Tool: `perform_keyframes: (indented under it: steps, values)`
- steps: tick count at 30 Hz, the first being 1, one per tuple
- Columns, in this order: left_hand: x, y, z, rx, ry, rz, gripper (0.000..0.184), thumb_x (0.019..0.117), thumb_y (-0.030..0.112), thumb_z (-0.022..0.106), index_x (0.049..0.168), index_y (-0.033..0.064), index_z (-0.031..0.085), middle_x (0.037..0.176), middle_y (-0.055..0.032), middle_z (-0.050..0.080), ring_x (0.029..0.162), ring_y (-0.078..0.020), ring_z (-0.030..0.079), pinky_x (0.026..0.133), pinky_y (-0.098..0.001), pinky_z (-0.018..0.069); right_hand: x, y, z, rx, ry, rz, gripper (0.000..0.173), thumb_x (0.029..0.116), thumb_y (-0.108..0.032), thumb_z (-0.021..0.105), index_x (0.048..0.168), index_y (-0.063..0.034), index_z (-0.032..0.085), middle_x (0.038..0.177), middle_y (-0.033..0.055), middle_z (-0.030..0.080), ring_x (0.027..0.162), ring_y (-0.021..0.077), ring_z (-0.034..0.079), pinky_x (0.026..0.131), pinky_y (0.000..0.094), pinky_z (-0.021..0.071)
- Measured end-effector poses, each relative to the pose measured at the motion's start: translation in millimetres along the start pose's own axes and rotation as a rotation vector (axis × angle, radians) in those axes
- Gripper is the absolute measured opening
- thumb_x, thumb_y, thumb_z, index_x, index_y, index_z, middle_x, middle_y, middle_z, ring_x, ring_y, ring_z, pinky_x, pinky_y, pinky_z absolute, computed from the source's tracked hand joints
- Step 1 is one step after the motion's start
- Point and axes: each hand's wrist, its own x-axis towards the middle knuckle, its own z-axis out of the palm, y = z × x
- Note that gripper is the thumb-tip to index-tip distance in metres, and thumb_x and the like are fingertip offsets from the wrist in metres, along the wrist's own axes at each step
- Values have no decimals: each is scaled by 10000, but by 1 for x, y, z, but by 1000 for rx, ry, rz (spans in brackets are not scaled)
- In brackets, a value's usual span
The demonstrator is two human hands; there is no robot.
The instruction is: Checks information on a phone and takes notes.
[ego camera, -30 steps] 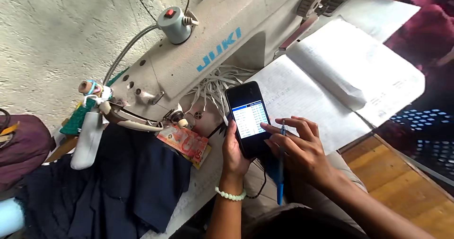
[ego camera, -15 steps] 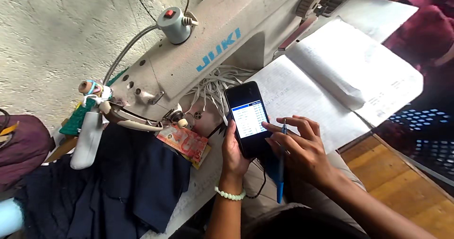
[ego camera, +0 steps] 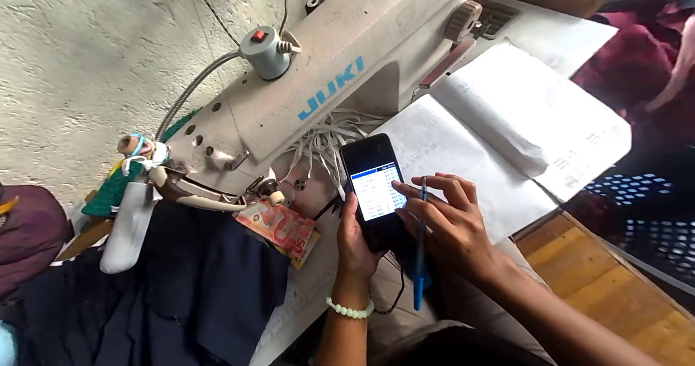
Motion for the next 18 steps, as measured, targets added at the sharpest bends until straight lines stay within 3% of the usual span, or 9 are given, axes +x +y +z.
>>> perform_keyframes:
  steps: [11, 18]
  values:
    - [-1, 1, 0, 26, -8, 11, 470, 1105, 343, 174, 1309, 87, 512, 1096, -88, 719, 999, -173, 724, 833, -364, 615, 0, -4, 3, -4, -21, -7, 146, 1061, -224, 534, 989, -130, 620, 1067, 55, 777, 1139, 236, 647, 1016, 416, 375]
    - [-2, 1, 3, 39, 17, 10, 478, 1103, 347, 171, 1253, 82, 540, 1041, -78, 726, 952, -156, 729, 804, -345, 619, 0, -8, 6, 10, -34, -19, 129, 1056, -209, 538, 990, -133, 618, 1064, 56, 774, 1127, 244, 652, 1022, 418, 383]
